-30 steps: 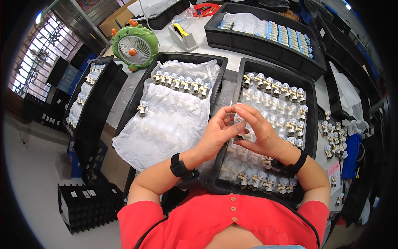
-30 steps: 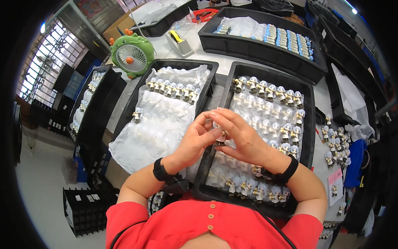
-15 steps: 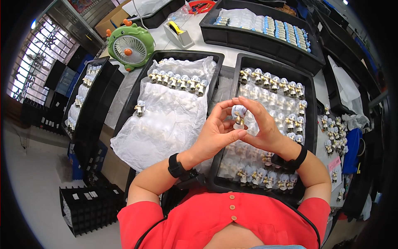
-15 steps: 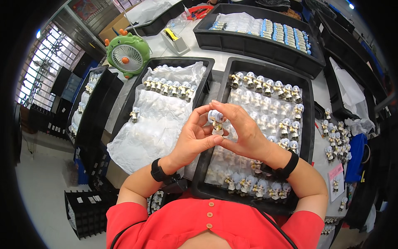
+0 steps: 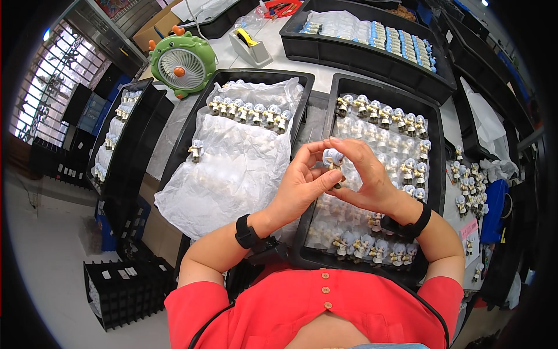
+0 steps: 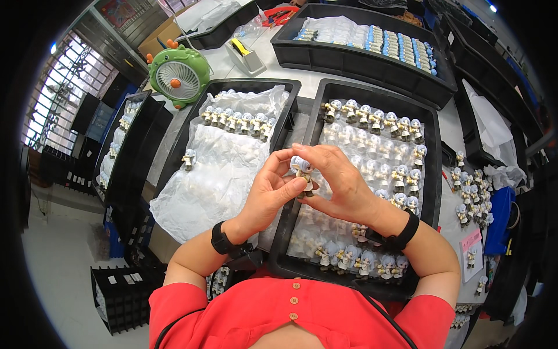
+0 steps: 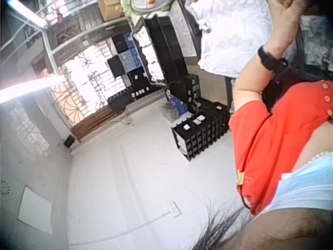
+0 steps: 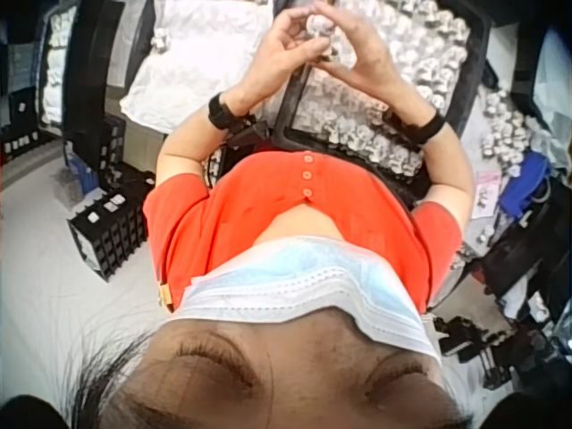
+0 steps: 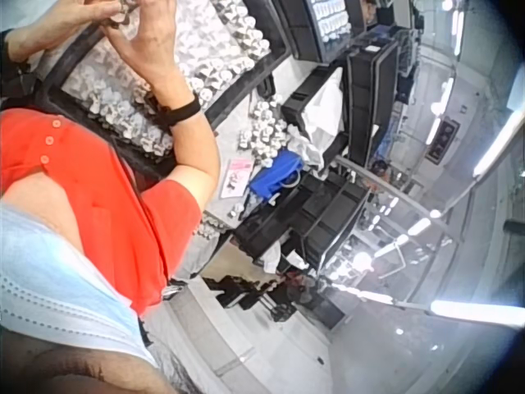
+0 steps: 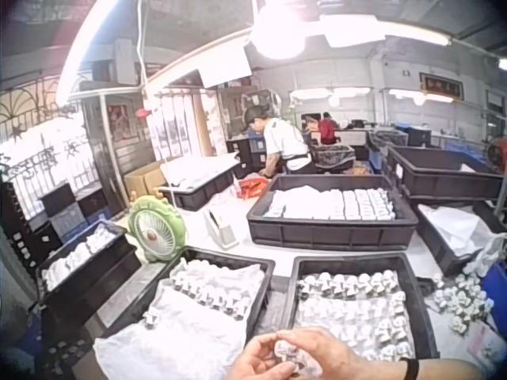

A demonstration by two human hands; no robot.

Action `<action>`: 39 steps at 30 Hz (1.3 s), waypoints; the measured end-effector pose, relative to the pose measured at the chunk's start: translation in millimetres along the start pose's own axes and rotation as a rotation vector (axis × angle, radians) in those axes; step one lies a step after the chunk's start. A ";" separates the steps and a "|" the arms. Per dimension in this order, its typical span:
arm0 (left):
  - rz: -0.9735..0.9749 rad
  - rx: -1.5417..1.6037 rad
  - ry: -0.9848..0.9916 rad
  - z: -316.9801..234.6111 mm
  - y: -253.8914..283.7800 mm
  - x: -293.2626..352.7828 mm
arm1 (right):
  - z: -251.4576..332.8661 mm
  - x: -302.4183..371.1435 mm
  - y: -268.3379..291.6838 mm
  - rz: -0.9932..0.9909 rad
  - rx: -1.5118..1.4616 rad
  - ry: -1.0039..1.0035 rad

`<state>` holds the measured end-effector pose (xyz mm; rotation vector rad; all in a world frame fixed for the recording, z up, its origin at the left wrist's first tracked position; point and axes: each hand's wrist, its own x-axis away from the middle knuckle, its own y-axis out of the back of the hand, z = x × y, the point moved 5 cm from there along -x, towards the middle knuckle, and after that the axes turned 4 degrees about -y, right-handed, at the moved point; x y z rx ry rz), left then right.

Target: The person picks up small figurines from a tray, rotates them to inspect details, and places them into a second tray lined with white tissue paper. The process is repeated continuously for multiple identical figurines.

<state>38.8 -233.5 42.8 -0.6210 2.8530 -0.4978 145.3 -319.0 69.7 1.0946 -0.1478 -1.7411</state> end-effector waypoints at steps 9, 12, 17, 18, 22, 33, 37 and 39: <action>0.005 -0.002 0.002 -1.6 -0.8 -0.6 | -0.6 0.4 0.0 0.009 -0.005 0.001; 0.007 0.000 -0.004 -2.3 -1.1 -0.5 | 0.2 0.5 0.8 0.003 -0.002 0.012; 0.024 -0.010 0.005 0.8 1.8 0.3 | 2.1 -0.2 1.6 -0.005 0.004 0.034; 0.030 -0.009 0.003 1.1 1.8 0.0 | 2.4 0.0 1.9 -0.006 0.008 0.036; 0.034 -0.006 0.007 0.2 1.1 -0.2 | 2.8 0.2 2.6 -0.013 0.011 0.052; 0.047 0.026 0.011 0.6 1.6 -0.8 | 2.2 0.9 2.4 -0.010 0.001 0.045; 0.059 0.036 0.012 1.3 1.7 -0.8 | 2.4 0.2 3.0 -0.008 -0.004 0.035; 0.068 0.052 0.014 1.4 1.5 -1.1 | 3.2 -0.8 3.7 -0.007 0.002 0.034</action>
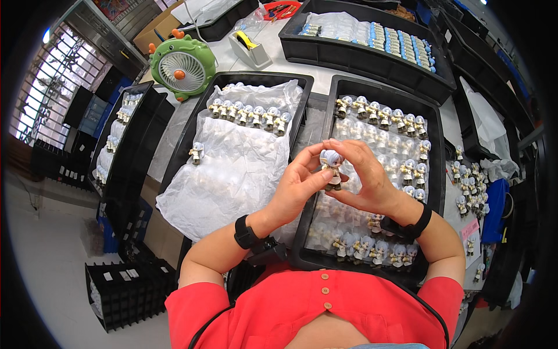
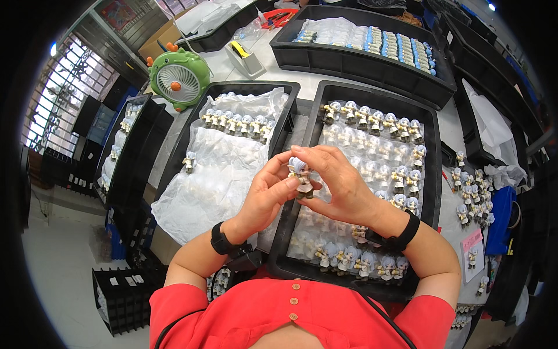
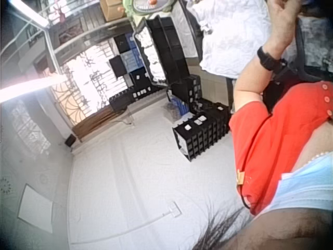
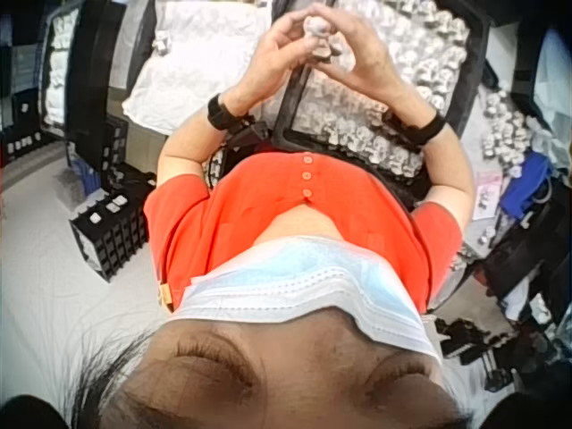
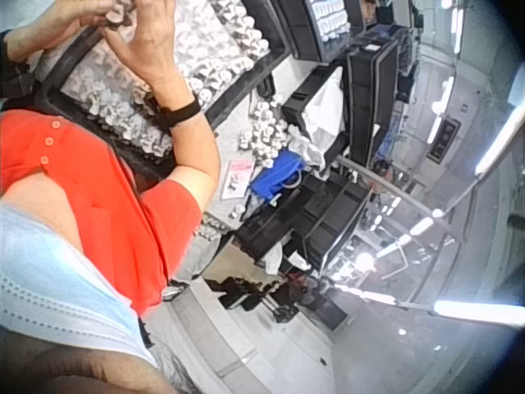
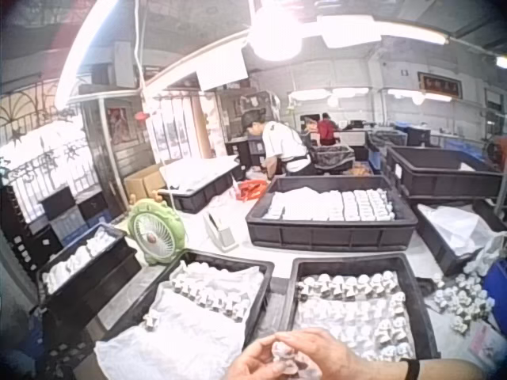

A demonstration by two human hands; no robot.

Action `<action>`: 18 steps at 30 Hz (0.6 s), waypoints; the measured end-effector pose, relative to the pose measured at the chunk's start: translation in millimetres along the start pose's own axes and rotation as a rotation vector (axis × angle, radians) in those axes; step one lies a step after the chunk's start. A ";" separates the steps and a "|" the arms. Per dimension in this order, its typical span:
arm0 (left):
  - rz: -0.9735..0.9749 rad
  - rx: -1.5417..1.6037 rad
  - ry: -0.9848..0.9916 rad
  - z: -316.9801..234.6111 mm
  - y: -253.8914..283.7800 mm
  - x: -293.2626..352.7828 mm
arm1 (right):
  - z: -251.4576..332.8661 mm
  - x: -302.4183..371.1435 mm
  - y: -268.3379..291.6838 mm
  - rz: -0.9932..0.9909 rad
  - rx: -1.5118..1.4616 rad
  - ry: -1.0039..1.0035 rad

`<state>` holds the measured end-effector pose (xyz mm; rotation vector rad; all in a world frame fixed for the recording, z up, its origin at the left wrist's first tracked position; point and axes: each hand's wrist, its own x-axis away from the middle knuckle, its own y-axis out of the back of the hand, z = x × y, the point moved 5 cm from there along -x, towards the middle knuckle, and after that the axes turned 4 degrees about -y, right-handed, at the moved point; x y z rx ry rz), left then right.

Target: The person picks up small figurines from a tray, rotates them to inspect details, and places them into a second tray lined with white tissue paper. The process is repeated continuously for multiple identical figurines.

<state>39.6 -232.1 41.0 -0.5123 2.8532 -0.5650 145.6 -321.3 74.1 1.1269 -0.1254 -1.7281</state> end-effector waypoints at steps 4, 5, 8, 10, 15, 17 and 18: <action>-0.002 0.032 0.025 -0.4 0.3 -0.1 | -0.9 0.0 0.2 0.005 0.000 -0.014; -0.002 0.046 0.027 0.5 1.0 0.1 | -0.8 -0.2 0.2 0.005 0.002 -0.014; 0.006 0.075 0.038 0.5 0.4 0.2 | -0.5 -0.6 0.5 0.005 0.007 -0.015; 0.012 0.086 0.042 0.5 0.0 0.3 | -0.5 -0.3 0.4 0.007 0.010 -0.017; 0.012 0.101 0.044 0.4 -0.1 0.3 | -0.3 -0.6 0.2 0.008 0.017 -0.009; 0.008 0.106 0.044 0.3 -0.7 0.3 | -0.6 -0.4 0.1 0.008 0.017 -0.006; 0.008 0.110 0.044 0.2 -0.8 0.1 | -0.8 -0.3 0.0 0.009 0.017 -0.008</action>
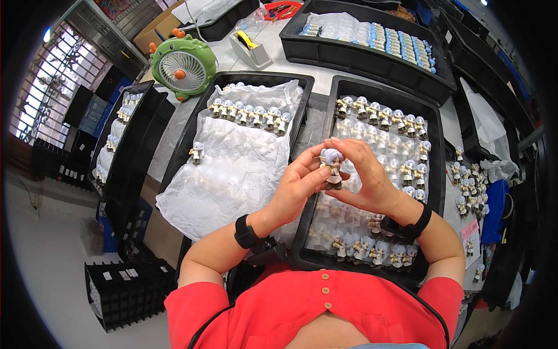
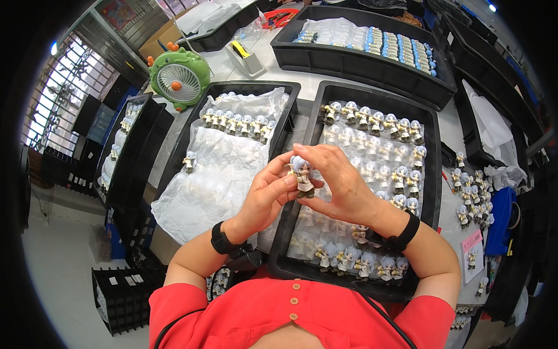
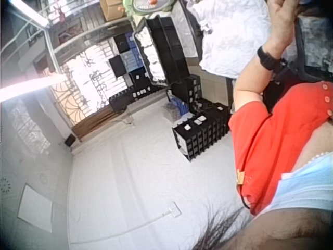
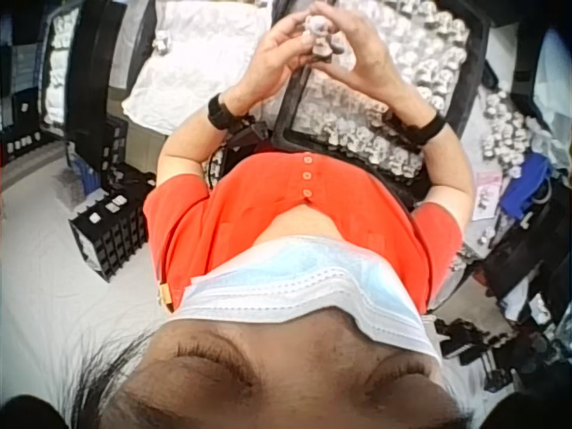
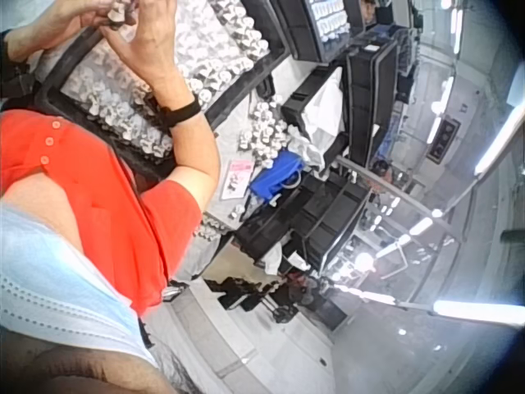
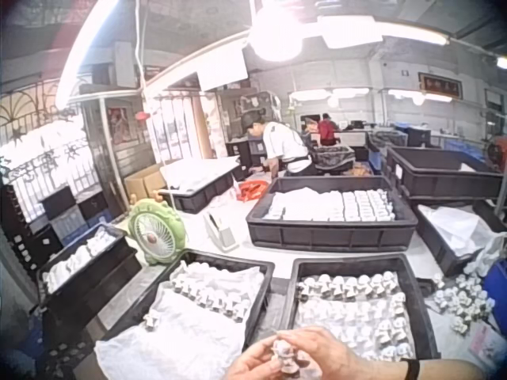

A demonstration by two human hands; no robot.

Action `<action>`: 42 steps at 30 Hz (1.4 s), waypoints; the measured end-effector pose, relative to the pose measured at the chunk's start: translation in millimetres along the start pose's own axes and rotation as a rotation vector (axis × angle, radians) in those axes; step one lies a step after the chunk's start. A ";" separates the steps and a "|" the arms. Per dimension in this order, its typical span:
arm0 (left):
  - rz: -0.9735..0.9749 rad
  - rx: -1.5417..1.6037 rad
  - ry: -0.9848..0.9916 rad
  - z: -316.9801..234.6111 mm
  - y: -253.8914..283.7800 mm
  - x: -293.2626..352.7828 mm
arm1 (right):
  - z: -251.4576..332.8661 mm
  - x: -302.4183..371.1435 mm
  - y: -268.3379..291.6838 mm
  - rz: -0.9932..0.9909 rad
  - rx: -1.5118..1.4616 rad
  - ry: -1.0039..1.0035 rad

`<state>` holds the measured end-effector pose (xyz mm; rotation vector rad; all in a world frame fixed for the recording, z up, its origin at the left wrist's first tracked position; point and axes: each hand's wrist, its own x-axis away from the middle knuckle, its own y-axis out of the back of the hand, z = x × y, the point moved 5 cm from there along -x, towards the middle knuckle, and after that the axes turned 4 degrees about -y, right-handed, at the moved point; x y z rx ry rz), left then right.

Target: The person picks up small figurines from a tray, rotates them to inspect details, and places them into a second tray lined with white tissue paper. The process is repeated continuously for multiple identical figurines.

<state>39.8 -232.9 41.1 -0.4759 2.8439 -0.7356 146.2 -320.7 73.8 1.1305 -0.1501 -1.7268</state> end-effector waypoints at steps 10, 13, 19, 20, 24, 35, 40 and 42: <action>-0.017 -0.007 0.008 0.2 0.3 -0.6 | -1.1 0.6 -0.2 -0.006 0.001 -0.002; -0.007 0.017 0.011 0.7 0.8 -0.7 | -0.5 0.2 0.0 -0.008 -0.001 -0.002; 0.004 0.027 0.013 1.6 0.3 -1.2 | -0.6 0.6 0.1 -0.017 -0.002 0.004; 0.003 0.028 0.014 1.7 0.0 -1.1 | -0.6 0.5 0.3 -0.019 0.001 0.005; 0.004 0.038 0.017 2.3 -0.3 -1.4 | -0.4 0.7 0.8 -0.028 0.009 0.007; 0.008 0.020 0.051 5.8 2.0 -2.2 | -0.3 1.5 0.9 -0.024 0.001 -0.001; 0.007 0.071 0.061 7.3 3.4 -2.4 | 1.7 0.1 2.6 -0.037 0.020 0.031; 0.003 0.094 0.070 6.9 2.8 -2.6 | 1.0 0.3 2.5 -0.036 0.019 0.026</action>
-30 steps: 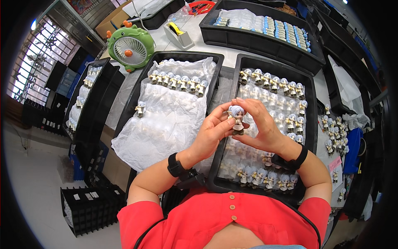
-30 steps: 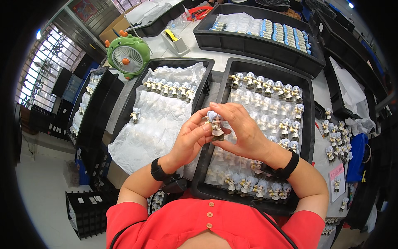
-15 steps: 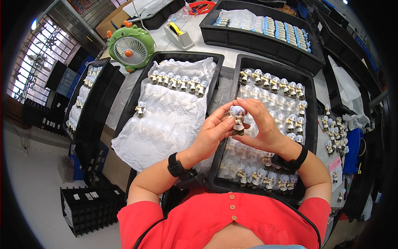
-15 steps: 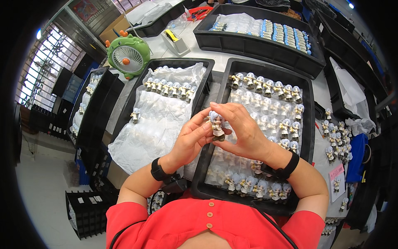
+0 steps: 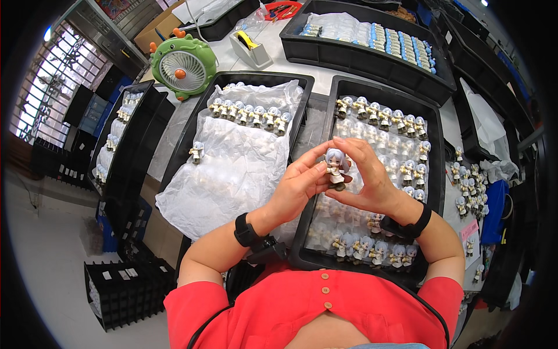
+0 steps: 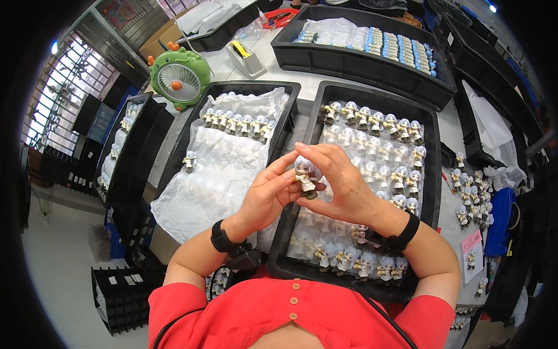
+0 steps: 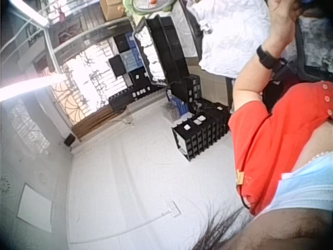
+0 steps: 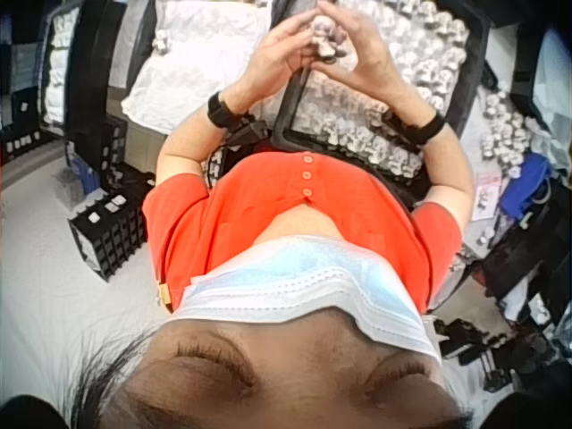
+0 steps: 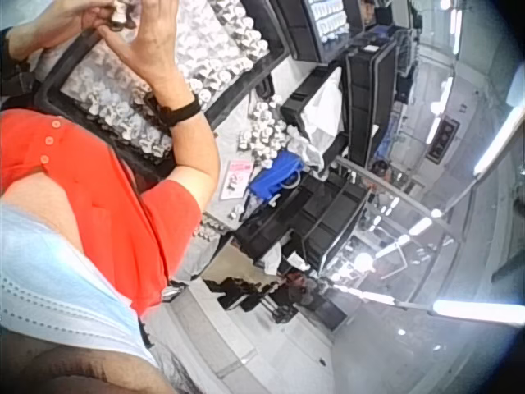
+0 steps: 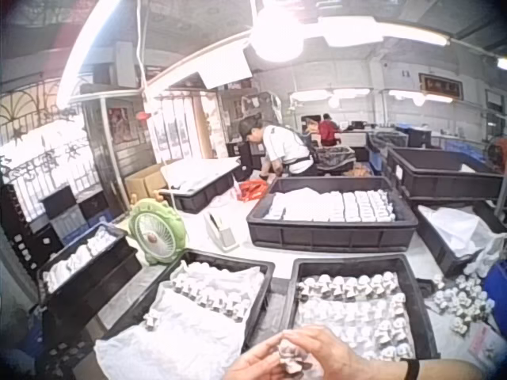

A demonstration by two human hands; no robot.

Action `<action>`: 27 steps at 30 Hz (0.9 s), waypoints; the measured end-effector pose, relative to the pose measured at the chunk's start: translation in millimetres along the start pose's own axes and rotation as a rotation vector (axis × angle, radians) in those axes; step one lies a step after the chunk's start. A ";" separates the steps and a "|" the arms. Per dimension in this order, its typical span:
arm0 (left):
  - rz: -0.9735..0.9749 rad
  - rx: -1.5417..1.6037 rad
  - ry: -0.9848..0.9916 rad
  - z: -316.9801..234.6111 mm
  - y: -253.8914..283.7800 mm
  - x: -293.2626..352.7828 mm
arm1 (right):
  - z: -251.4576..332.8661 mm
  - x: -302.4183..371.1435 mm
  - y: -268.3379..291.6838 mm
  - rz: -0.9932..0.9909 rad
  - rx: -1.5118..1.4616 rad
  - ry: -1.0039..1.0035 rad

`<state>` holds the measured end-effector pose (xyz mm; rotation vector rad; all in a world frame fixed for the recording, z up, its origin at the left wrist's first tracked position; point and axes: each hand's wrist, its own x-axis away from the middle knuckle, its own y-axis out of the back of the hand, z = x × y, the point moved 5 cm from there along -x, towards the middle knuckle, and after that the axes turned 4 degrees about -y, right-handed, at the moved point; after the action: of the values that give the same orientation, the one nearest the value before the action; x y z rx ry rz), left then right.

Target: The person picks up small figurines from a tray, rotates them to inspect details, and places them into a second tray lined with white tissue paper. The process is repeated continuously for multiple identical figurines.

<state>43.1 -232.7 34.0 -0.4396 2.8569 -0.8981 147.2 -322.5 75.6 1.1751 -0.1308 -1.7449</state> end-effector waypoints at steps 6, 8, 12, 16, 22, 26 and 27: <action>0.009 0.007 0.004 1.0 2.3 -1.0 | -0.4 0.0 0.2 -0.004 -0.002 0.008; 0.012 0.013 0.009 1.2 2.4 -1.1 | 0.0 -0.5 0.4 -0.006 -0.002 0.011; 0.012 0.022 0.023 2.3 2.5 -1.3 | 0.2 -0.5 0.7 -0.004 -0.009 0.002; 0.009 0.017 0.022 2.9 2.9 -1.3 | -0.1 -0.6 0.0 0.000 -0.014 -0.005; 0.024 0.025 0.029 2.3 1.9 -2.0 | -0.6 -0.7 -0.8 0.005 -0.014 -0.012; 0.021 -0.028 0.056 2.9 0.6 -2.0 | -1.5 0.2 -0.3 0.007 -0.024 -0.037; 0.013 -0.055 0.065 3.3 0.2 -1.5 | -2.1 0.7 -0.7 0.009 -0.035 -0.047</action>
<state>45.1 -233.9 31.3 -0.4041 2.9464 -0.8490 148.3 -321.8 73.6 1.1070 -0.1335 -1.7614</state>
